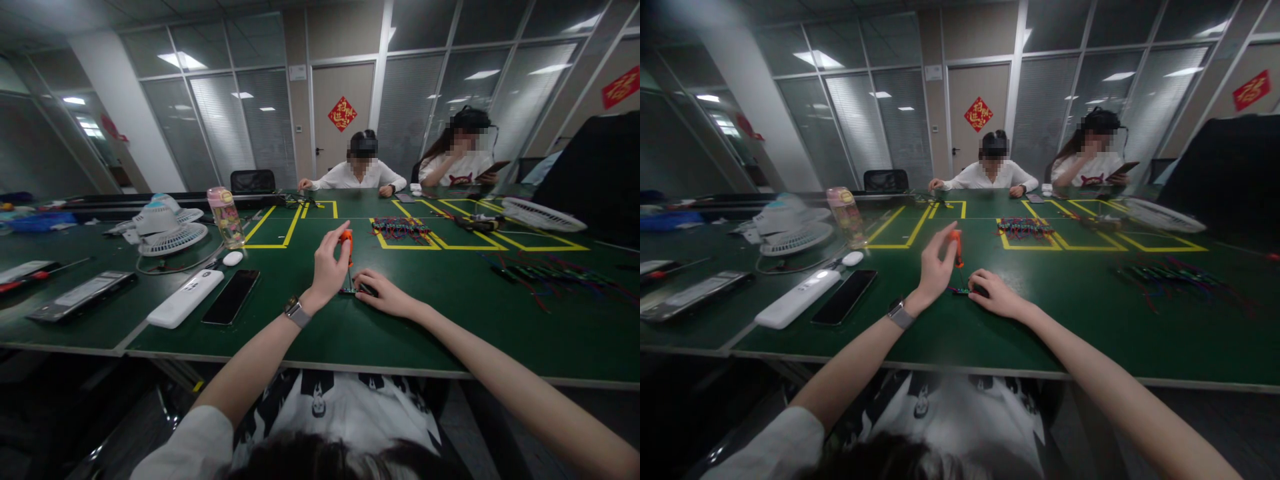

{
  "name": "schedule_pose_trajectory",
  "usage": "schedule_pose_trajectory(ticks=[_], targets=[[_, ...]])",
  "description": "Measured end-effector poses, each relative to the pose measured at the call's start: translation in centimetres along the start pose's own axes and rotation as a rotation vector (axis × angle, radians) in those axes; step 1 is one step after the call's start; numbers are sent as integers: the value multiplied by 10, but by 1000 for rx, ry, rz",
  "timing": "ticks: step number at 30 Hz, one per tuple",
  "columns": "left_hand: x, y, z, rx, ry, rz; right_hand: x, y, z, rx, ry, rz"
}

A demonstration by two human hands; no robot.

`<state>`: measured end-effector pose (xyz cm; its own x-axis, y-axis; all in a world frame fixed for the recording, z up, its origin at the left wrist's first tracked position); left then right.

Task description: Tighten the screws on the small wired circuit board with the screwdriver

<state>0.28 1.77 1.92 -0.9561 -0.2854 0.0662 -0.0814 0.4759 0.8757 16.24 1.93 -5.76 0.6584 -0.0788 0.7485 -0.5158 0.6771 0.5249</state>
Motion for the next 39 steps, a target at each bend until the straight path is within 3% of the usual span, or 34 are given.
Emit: schedule_pose_trajectory(ticks=[11,35,39], targets=[[1,1,-5,-7,-5,45,1,0,0,-2,1,-2],[2,2,-7,-41,29,-25,2,0,1,-17,10,2],[2,1,-8,-31,31,26,2,0,1,-9,19,-5]])
Point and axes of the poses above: each hand's wrist, its own y-axis towards the middle knuckle, its own x-axis out of the back of the hand, z = x × y, the point moved 3 cm from there along y, towards the middle knuckle, and after that the axes turned 9 degrees about -z, right-handed, at the moved point
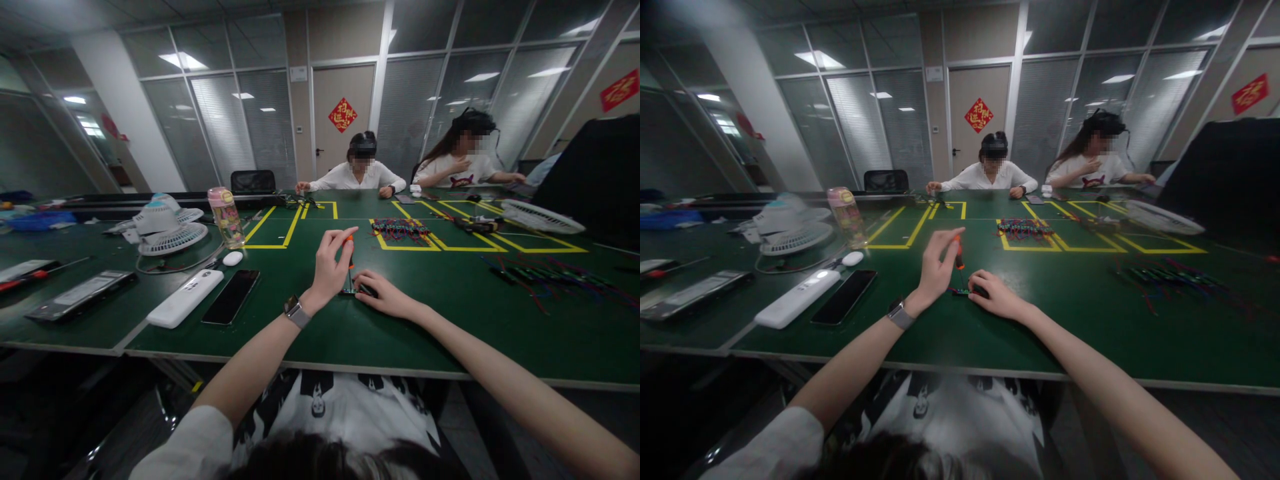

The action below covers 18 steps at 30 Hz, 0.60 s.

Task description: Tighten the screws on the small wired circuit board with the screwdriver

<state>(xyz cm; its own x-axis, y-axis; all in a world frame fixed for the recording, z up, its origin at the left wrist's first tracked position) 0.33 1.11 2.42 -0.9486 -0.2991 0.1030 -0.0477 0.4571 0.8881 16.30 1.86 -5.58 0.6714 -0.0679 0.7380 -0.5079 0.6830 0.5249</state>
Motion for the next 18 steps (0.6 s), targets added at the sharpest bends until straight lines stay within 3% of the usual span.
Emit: schedule_pose_trajectory(ticks=[3,14,18], targets=[[-2,-1,2,4,-43,41,0,0,-1,2,-1,2],[1,1,-2,-12,19,-19,-1,0,0,10,-20,-3],[1,1,-2,-3,-8,11,0,0,1,7,-14,3]])
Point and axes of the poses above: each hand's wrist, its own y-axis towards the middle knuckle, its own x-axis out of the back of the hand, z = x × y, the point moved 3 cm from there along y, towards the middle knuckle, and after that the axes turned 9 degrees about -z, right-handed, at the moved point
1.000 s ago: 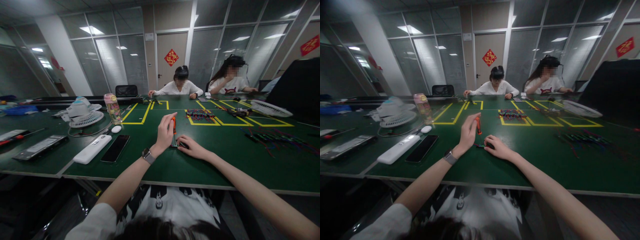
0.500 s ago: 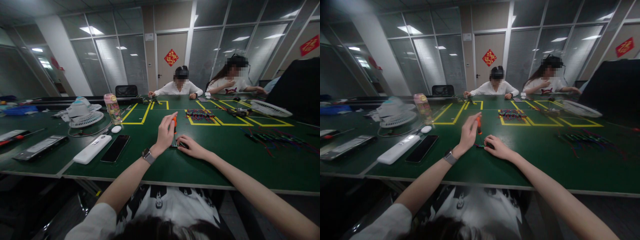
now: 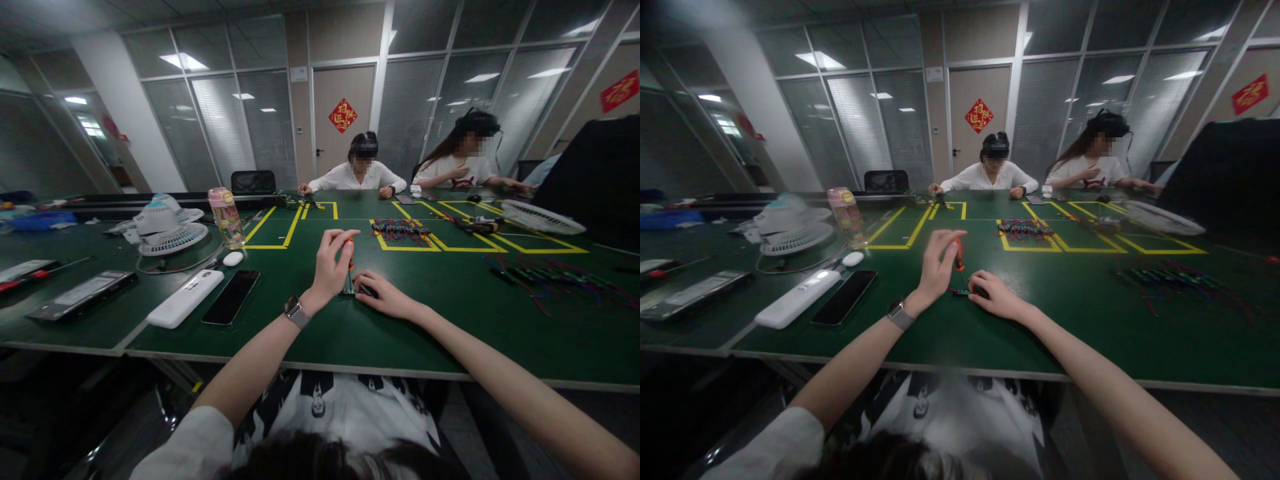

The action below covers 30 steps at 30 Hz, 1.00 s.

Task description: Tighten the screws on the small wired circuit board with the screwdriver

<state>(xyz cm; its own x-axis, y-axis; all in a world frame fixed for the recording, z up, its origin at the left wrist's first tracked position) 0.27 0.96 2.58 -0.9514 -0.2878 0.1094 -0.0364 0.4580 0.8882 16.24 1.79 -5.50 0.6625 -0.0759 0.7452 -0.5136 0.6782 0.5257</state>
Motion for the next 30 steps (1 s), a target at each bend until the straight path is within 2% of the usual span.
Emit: schedule_pose_trajectory(ticks=[4,9,16,24,30], targets=[[-2,0,3,4,-70,30,0,0,-1,4,5,-2],[-1,0,2,-16,-8,-12,0,0,-2,4,9,-1],[-3,-2,-2,-61,-90,79,-1,0,-3,7,6,2],[-1,-1,-2,-46,15,-12,-2,0,-4,0,7,-3],[-2,-2,0,-19,-68,59,-1,0,-1,-1,4,3]])
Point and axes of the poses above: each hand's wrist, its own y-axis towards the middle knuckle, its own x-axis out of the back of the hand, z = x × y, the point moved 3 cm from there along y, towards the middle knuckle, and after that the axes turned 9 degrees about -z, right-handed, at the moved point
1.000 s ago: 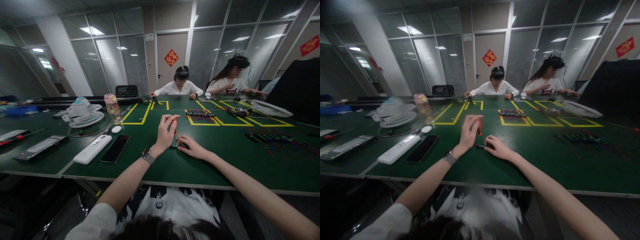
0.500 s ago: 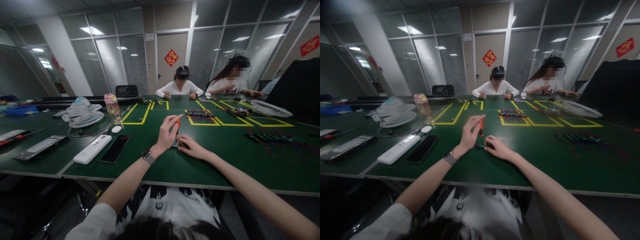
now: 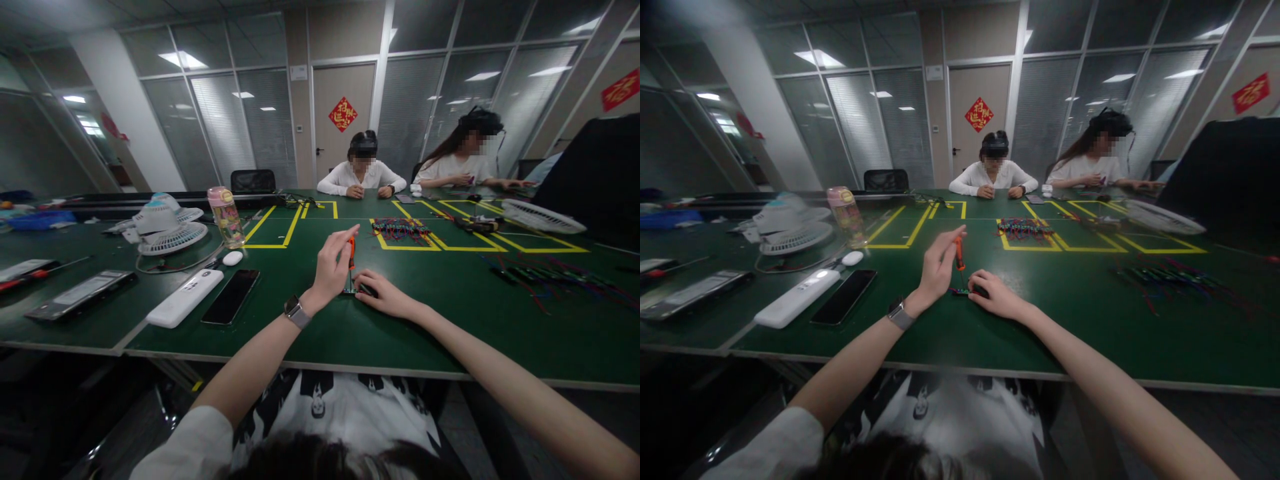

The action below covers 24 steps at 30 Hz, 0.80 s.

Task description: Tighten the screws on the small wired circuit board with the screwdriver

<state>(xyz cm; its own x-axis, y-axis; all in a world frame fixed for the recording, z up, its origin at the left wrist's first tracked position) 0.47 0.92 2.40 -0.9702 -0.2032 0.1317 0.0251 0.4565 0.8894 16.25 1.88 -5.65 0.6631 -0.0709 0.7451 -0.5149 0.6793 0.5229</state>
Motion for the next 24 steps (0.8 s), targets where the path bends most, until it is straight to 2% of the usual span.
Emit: schedule_pose_trajectory(ticks=[9,16,24], targets=[[1,1,-1,-7,75,-80,0,0,0,-3,-5,-1],[1,1,2,-10,9,-46,0,0,-2,-1,-8,1],[2,1,0,-9,115,-132,0,-1,-1,-1,-7,6]])
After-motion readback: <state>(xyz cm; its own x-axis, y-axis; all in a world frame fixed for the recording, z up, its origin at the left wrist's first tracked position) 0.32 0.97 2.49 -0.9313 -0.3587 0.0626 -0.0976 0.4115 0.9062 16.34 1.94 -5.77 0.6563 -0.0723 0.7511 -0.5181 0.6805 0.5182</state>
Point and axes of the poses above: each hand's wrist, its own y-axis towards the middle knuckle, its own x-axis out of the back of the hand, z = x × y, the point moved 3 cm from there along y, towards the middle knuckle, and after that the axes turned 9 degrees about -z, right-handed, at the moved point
